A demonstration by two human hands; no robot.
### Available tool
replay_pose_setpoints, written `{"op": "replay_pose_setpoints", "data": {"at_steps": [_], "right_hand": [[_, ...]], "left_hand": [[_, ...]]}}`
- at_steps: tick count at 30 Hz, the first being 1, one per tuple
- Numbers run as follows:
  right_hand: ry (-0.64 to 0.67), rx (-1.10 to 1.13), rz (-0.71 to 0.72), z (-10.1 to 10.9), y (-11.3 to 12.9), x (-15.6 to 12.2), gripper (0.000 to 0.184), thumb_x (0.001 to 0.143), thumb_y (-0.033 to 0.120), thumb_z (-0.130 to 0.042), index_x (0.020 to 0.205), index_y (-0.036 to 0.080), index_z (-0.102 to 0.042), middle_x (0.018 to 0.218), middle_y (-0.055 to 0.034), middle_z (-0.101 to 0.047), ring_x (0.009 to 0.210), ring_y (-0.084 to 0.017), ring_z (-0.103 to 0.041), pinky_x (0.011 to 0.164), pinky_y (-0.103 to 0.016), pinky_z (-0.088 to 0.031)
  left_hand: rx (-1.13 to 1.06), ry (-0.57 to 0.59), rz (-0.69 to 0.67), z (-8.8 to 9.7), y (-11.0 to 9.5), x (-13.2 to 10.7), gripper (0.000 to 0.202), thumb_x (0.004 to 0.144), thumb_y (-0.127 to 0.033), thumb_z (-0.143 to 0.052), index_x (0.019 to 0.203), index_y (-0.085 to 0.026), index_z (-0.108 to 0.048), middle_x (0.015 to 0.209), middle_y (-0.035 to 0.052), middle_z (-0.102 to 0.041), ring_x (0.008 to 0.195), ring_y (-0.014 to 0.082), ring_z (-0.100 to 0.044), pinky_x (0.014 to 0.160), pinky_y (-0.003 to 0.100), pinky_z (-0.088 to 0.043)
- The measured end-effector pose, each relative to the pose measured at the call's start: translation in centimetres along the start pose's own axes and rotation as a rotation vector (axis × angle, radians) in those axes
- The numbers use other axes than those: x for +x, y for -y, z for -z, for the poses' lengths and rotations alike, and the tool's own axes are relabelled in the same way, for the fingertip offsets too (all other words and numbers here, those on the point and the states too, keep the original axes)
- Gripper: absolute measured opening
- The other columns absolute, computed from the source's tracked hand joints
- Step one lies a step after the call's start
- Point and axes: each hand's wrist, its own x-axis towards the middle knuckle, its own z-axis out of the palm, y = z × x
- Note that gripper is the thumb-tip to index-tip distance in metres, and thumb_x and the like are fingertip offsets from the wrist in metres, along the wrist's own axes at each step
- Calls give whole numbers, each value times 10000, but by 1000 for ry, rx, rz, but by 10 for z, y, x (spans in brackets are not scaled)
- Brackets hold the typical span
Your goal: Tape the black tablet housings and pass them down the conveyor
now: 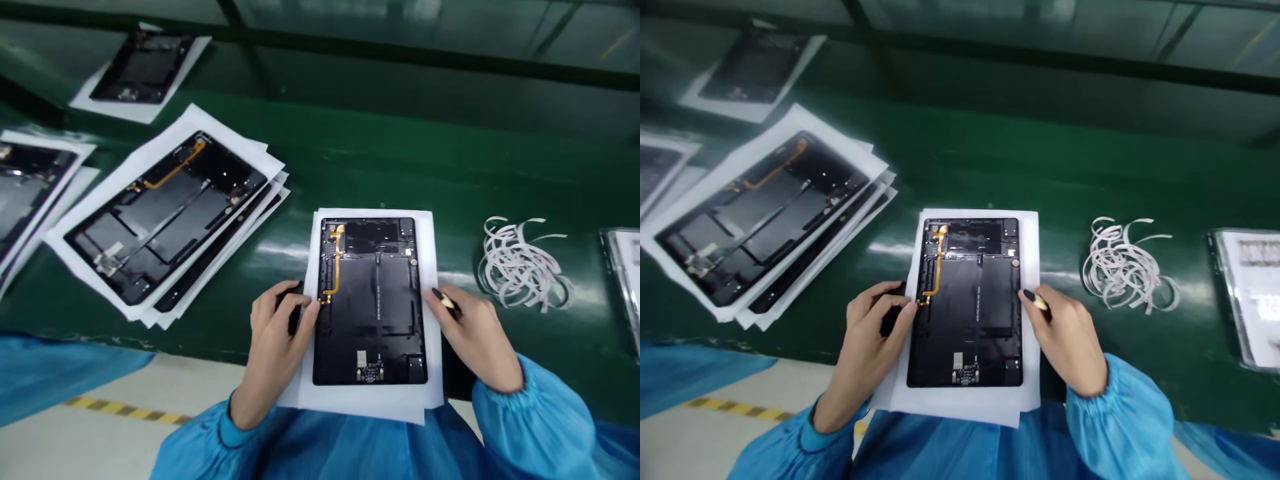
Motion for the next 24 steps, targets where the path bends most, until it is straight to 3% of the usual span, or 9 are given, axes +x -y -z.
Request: {"op": "replay_pose_setpoints", "data": {"at_steps": [4, 8, 11, 13, 15, 17, 19, 21, 24], "right_hand": [[74, 96, -38, 1, 1, -23, 305, 962, 477, -477, 871, 226, -624, 660, 10, -645, 511, -143, -573, 493, -239, -420], [139, 134, -78, -6, 4, -29, 359, 940, 525, -499, 775, 219, -590, 553, 39, -527, 433, -114, -441, 433, -227, -378], [123, 143, -86, -10, 4, -27, 368, 942, 528, -492, 747, 221, -552, 554, 47, -500, 452, -109, -435, 449, -217, -381], [110, 141, -83, -12, 4, -27, 372, 947, 525, -483, 730, 225, -519, 554, 50, -491, 457, -111, -447, 458, -220, -377], [101, 141, -80, -13, 3, -27, 375, 953, 520, -474, 718, 229, -496, 555, 50, -492, 462, -117, -470, 466, -227, -370], [99, 142, -77, -13, 3, -28, 367, 960, 508, -467, 720, 232, -491, 554, 49, -498, 471, -126, -493, 471, -234, -364], [98, 155, -74, -13, 3, -29, 348, 965, 488, -466, 731, 233, -499, 560, 46, -510, 484, -135, -514, 476, -238, -367], [77, 191, -69, -11, 6, -33, 313, 969, 464, -470, 768, 231, -525, 582, 40, -536, 496, -137, -530, 482, -239, -386], [-86, 303, -86, -5, 17, -41, 215, 942, 433, -529, 918, 224, -571, 723, 7, -613, 561, -136, -585, 508, -229, -460]], "left_hand": [[-112, 8, 78, -2, -7, 0, 193, 970, -306, -484, 833, -213, -584, 1133, 110, -532, 1234, 312, -462, 959, 484, -400], [-239, -27, 92, 0, -12, 1, 188, 973, -290, -485, 817, -222, -568, 1112, 84, -538, 1224, 275, -474, 962, 445, -410], [-302, -103, 64, 8, -20, 2, 157, 970, -267, -493, 830, -225, -551, 1143, 70, -545, 1186, 252, -505, 931, 401, -434], [-388, -106, 50, 14, -27, 2, 160, 973, -263, -489, 824, -225, -534, 1135, 58, -557, 1084, 221, -559, 836, 344, -479], [-534, -28, 69, 18, -34, 4, 178, 978, -281, -486, 808, -231, -496, 964, 26, -578, 806, 160, -587, 624, 263, -479], [-677, 80, 120, 20, -40, 6, 177, 964, -303, -520, 815, -243, -446, 759, -27, -506, 559, 113, -470, 450, 215, -384], [-745, 113, 157, 22, -45, 11, 191, 934, -298, -567, 837, -255, -408, 683, -56, -429, 491, 99, -391, 406, 196, -336], [-758, 68, 152, 26, -49, 17, 202, 908, -269, -592, 860, -259, -396, 695, -58, -433, 503, 96, -404, 424, 188, -352], [-734, -40, 98, 34, -54, 28, 216, 874, -237, -616, 880, -260, -401, 708, -55, -473, 517, 94, -438, 442, 189, -356]]}}
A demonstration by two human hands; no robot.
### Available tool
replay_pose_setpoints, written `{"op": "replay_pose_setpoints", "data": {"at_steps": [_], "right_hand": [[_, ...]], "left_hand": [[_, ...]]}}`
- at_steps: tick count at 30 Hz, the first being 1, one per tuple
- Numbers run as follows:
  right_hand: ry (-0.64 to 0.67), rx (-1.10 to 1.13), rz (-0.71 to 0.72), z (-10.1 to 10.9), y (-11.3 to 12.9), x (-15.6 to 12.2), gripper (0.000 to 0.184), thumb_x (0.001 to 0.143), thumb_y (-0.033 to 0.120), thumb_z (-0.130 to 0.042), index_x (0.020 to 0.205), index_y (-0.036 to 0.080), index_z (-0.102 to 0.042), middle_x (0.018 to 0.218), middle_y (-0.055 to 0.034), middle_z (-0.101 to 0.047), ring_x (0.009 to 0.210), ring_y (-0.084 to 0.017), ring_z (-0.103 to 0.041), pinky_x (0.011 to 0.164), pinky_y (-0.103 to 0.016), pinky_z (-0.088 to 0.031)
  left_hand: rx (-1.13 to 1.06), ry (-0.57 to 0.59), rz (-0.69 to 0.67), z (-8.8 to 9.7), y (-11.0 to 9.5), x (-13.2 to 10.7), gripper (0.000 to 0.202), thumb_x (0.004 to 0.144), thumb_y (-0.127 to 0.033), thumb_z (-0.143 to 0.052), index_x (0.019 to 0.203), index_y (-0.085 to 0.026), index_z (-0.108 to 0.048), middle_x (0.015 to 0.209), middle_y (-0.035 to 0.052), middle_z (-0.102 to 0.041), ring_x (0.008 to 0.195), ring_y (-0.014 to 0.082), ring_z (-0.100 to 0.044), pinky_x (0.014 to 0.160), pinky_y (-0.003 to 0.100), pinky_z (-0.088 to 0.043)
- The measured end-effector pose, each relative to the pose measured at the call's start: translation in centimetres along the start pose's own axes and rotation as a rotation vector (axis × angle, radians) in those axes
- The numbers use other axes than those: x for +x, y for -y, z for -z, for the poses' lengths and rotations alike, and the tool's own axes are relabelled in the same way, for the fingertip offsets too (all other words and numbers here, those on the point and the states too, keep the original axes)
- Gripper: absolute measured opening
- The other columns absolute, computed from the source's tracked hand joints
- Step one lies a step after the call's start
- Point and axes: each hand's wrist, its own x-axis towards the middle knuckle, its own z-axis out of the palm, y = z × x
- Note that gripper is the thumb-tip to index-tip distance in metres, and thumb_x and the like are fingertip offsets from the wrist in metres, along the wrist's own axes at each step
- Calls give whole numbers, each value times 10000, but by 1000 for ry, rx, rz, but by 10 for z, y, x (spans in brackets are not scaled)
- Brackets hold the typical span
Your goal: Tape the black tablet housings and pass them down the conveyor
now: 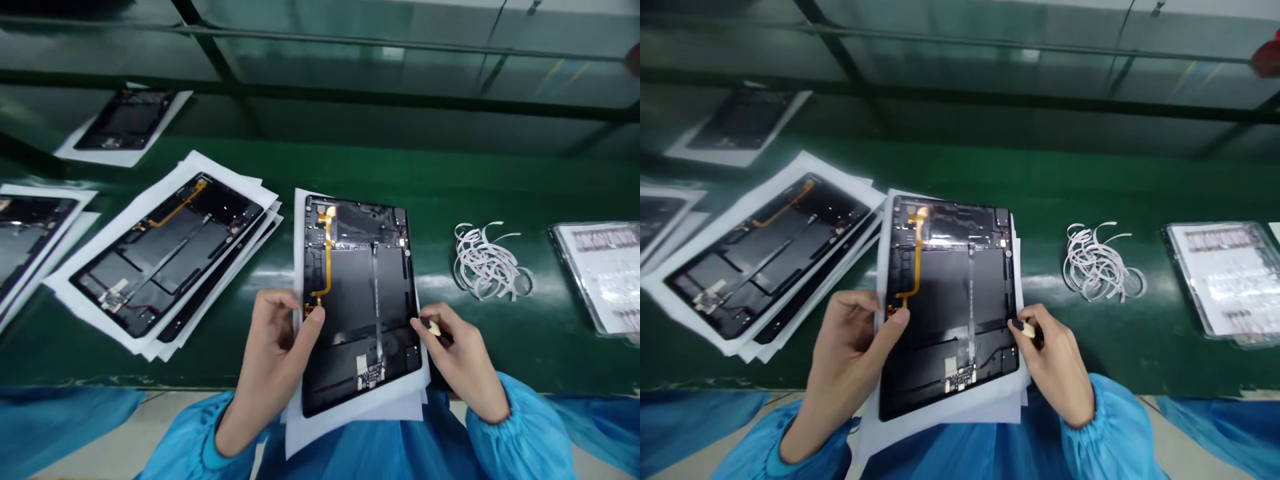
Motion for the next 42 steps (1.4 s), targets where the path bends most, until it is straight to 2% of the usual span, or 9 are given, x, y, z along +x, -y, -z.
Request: {"op": "replay_pose_setpoints", "data": {"at_steps": [1, 3, 5, 9, 13, 24, 30, 37, 42], "right_hand": [[-90, 38, -1, 1, 5, -3, 216, 925, 421, -561, 1006, 221, -575, 821, -19, -644, 594, -136, -607, 512, -227, -482], [-246, 85, 9, 3, 16, -6, 370, 888, 396, -619, 1206, 224, -540, 1061, -83, -656, 680, -148, -654, 519, -229, -521], [-303, 91, 42, 4, 25, -5, 542, 864, 383, -649, 1355, 238, -473, 1214, -118, -627, 777, -179, -693, 557, -250, -566], [-293, -45, 93, 1, 32, 7, 671, 851, 391, -654, 1455, 246, -402, 1226, -104, -657, 906, -240, -720, 701, -330, -625], [-338, -251, 99, -5, 34, 18, 727, 837, 425, -645, 1474, 227, -356, 1260, -119, -647, 896, -268, -725, 672, -360, -626], [-279, -288, -42, -11, 44, 31, 714, 800, 465, -653, 1403, 231, -352, 1144, -91, -689, 821, -276, -732, 623, -390, -596], [-296, -328, -35, -15, 48, 39, 661, 805, 506, -635, 1351, 242, -371, 1031, -71, -705, 717, -272, -722, 551, -366, -552], [-269, -345, -35, -16, 47, 42, 674, 792, 508, -649, 1340, 240, -361, 937, -54, -708, 703, -290, -717, 515, -344, -510], [-152, -25, -43, -10, 40, 43, 570, 860, 441, -603, 1341, 260, -356, 862, -5, -664, 697, -212, -688, 579, -307, -527]], "left_hand": [[1, -21, -30, 0, -3, 4, 222, 867, -231, -621, 880, -260, -401, 702, -57, -483, 505, 91, -437, 435, 188, -348], [-24, -60, -82, -2, -6, 9, 228, 862, -226, -621, 871, -259, -395, 678, -66, -484, 470, 81, -416, 416, 186, -328], [-80, -90, -97, -8, -6, 13, 237, 865, -233, -617, 867, -261, -382, 665, -74, -478, 449, 75, -408, 408, 182, -330], [-122, -134, -65, -21, 2, 14, 265, 875, -280, -620, 875, -262, -356, 686, -67, -488, 482, 87, -485, 427, 181, -386], [-104, -158, -126, -27, 12, 13, 265, 879, -267, -625, 878, -254, -360, 713, -57, -502, 513, 83, -498, 452, 172, -400], [-130, -166, -191, -26, 21, 25, 274, 836, -175, -656, 850, -234, -389, 650, -102, -361, 402, 26, -259, 369, 137, -223], [-162, -136, -87, -21, 32, 34, 284, 848, -273, -675, 888, -244, -395, 674, -89, -418, 414, 39, -345, 383, 143, -279], [-214, -103, 61, -19, 38, 37, 353, 823, -354, -703, 904, -251, -375, 731, -70, -477, 453, 54, -444, 396, 147, -322], [-271, -47, 146, -17, 34, 43, 381, 812, -397, -701, 894, -255, -357, 635, -94, -434, 439, 75, -457, 389, 148, -324]]}}
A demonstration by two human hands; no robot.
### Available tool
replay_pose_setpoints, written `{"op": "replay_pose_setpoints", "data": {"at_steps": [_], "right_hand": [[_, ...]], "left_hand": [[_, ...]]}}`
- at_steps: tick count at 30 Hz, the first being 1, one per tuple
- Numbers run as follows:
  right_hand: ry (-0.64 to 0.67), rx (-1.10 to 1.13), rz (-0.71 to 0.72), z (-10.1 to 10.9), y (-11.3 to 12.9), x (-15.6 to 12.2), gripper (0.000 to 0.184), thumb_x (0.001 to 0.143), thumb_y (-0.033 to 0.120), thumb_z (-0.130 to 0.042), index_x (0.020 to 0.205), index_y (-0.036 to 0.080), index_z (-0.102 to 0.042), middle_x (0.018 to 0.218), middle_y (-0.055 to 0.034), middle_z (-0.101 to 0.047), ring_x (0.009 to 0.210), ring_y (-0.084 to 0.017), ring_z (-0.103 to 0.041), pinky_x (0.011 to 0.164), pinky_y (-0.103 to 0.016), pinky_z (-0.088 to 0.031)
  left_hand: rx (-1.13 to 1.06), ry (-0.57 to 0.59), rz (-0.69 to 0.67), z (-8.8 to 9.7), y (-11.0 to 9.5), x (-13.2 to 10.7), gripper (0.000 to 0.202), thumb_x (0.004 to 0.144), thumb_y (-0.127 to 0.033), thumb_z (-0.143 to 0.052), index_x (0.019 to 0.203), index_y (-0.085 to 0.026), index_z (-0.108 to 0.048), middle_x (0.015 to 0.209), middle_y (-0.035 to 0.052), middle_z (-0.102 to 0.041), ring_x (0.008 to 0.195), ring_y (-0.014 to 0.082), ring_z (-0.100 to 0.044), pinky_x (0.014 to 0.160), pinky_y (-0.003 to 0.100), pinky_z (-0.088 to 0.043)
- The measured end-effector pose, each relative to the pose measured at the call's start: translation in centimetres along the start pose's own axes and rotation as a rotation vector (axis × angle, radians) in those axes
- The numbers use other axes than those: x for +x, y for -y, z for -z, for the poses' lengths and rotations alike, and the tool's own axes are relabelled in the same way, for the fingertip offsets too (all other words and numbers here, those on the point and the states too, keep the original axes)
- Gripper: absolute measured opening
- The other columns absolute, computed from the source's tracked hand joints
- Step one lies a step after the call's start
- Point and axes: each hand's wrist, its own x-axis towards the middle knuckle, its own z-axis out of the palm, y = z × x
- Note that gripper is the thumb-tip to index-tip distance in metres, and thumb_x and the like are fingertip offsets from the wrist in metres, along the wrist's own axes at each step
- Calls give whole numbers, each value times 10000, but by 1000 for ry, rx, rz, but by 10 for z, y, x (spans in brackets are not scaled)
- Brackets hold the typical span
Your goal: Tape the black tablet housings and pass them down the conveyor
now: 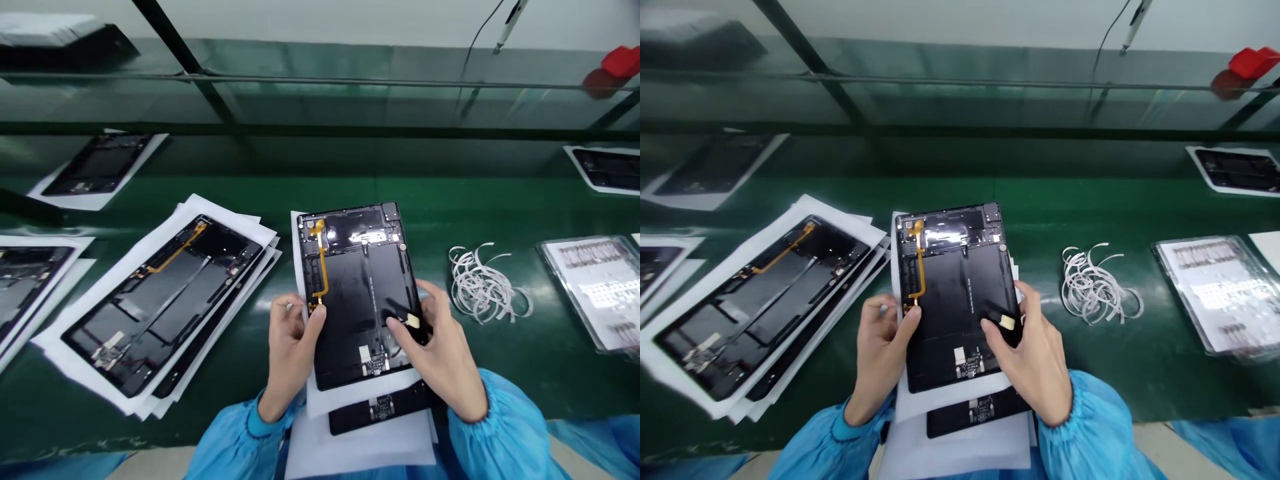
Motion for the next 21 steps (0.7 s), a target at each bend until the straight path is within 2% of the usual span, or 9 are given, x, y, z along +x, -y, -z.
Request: {"op": "replay_pose_setpoints", "data": {"at_steps": [3, 5, 8, 11, 15, 21], "right_hand": [[56, 197, -37, 0, -4, 1, 563, 862, 360, -607, 1352, 283, -339, 867, 15, -649, 721, -182, -678, 638, -298, -548], [75, 269, -73, -1, -6, 2, 591, 836, 340, -641, 1341, 288, -339, 916, 7, -670, 755, -185, -686, 681, -309, -561], [97, 341, -122, -3, -6, 4, 619, 799, 323, -685, 1314, 286, -343, 972, -2, -702, 815, -191, -702, 736, -310, -569], [127, 366, -134, -4, -7, 7, 587, 773, 309, -704, 1266, 268, -388, 989, -9, -716, 868, -195, -704, 764, -298, -566], [163, 383, -107, -5, -10, 10, 452, 757, 283, -685, 1157, 233, -479, 1024, -33, -713, 914, -201, -691, 788, -294, -553], [172, 370, -138, -10, -16, 13, 406, 742, 302, -691, 1099, 219, -516, 1009, -38, -715, 890, -195, -685, 774, -287, -540]], "left_hand": [[-26, 21, 30, -1, -3, 3, 396, 800, -409, -704, 901, -257, -352, 668, -78, -502, 455, 81, -487, 410, 157, -369], [-35, 34, 42, -2, -3, 4, 392, 800, -404, -704, 906, -256, -356, 708, -58, -557, 472, 84, -502, 434, 168, -404], [-35, 56, 54, -3, -2, 3, 374, 811, -399, -695, 903, -256, -362, 689, -56, -565, 461, 83, -480, 431, 168, -396], [-25, 77, 57, -4, -1, 2, 368, 817, -402, -686, 902, -259, -358, 697, -52, -570, 472, 92, -485, 432, 174, -389], [5, 95, 55, -3, 2, 1, 339, 832, -383, -675, 907, -260, -367, 656, -67, -531, 466, 86, -456, 426, 165, -339], [67, 115, 66, 0, 4, -1, 284, 866, -343, -643, 926, -262, -377, 687, -69, -534, 423, 64, -378, 394, 166, -258]]}}
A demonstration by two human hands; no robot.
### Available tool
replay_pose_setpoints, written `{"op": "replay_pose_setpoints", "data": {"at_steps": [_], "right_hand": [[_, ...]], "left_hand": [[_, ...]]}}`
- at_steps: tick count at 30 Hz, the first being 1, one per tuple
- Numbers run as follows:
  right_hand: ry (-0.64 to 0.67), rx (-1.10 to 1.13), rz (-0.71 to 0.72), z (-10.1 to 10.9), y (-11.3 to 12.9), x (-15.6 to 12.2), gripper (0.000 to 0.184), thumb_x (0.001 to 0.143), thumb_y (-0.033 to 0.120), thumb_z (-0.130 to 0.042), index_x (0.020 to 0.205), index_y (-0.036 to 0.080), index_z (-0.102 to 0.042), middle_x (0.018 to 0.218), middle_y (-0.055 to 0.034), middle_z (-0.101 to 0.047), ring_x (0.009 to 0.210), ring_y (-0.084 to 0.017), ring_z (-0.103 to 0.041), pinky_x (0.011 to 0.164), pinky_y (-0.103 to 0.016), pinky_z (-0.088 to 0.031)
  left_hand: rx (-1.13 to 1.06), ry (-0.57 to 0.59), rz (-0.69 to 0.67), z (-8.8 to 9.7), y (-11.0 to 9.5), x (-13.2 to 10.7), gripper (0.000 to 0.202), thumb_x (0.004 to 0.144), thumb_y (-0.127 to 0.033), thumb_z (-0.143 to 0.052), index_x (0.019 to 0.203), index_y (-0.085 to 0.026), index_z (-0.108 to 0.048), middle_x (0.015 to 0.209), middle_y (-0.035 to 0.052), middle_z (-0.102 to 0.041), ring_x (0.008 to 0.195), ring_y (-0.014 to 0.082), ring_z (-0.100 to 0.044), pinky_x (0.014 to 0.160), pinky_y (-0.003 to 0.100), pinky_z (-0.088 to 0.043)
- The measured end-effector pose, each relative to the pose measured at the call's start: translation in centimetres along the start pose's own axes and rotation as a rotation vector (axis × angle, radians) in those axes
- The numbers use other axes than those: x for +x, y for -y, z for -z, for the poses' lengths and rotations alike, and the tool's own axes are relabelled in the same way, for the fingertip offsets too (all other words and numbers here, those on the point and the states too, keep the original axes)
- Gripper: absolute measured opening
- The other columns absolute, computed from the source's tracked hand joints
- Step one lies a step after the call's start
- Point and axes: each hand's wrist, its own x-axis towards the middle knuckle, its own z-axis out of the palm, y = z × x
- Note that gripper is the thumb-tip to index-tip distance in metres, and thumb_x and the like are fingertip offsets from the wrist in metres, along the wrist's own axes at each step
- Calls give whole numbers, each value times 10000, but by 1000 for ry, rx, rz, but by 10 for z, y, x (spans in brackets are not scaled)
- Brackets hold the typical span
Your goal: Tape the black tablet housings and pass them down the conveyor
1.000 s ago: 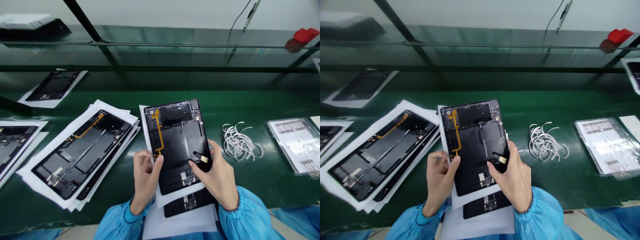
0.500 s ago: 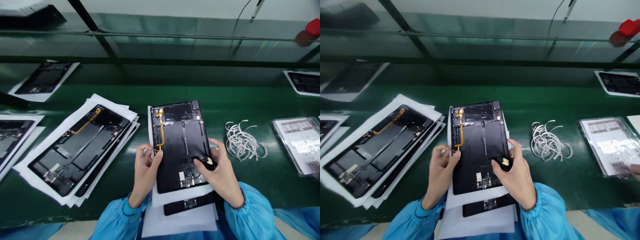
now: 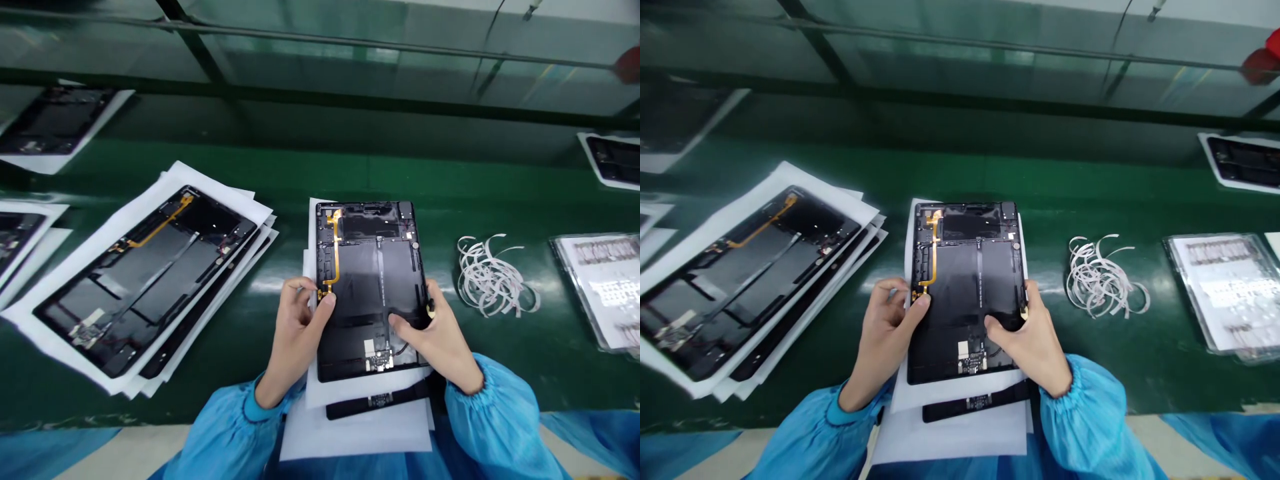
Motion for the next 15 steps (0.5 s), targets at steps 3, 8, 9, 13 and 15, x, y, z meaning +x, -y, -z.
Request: {"op": "replay_pose_setpoints", "data": {"at_steps": [3, 8, 9, 13, 15], "right_hand": [[1, -65, -34, 0, -1, 0, 365, 742, 307, -687, 1056, 221, -524, 970, -29, -722, 860, -196, -690, 748, -287, -540], [-13, -161, -58, -2, 0, 0, 349, 738, 334, -688, 1025, 223, -523, 928, -28, -727, 823, -210, -694, 701, -295, -536], [-14, -163, -59, -2, 0, -1, 354, 737, 334, -690, 1028, 222, -522, 927, -31, -727, 816, -213, -695, 692, -296, -535], [5, -176, -41, -1, -1, 0, 341, 768, 355, -682, 1040, 224, -522, 929, -32, -719, 812, -208, -690, 684, -292, -530], [-26, -179, 5, 3, -4, 2, 349, 808, 407, -666, 1063, 223, -514, 842, -10, -690, 740, -188, -665, 651, -281, -517]], "left_hand": [[72, 12, -3, 0, -1, 0, 256, 885, -336, -616, 940, -260, -377, 749, -54, -564, 420, 54, -350, 399, 171, -268], [93, 17, -27, -1, 0, 0, 236, 885, -328, -607, 939, -251, -391, 817, -31, -577, 434, 47, -312, 401, 176, -262], [93, 19, -27, -2, 1, -1, 231, 886, -324, -608, 937, -250, -395, 805, -33, -572, 432, 47, -303, 400, 177, -258], [68, 35, -25, 3, -4, 1, 239, 870, -313, -632, 953, -250, -417, 733, -46, -559, 412, 49, -310, 392, 175, -255], [22, 57, -36, 8, -15, 12, 306, 849, -318, -660, 1043, -260, -431, 747, -34, -594, 444, 75, -437, 413, 180, -327]]}}
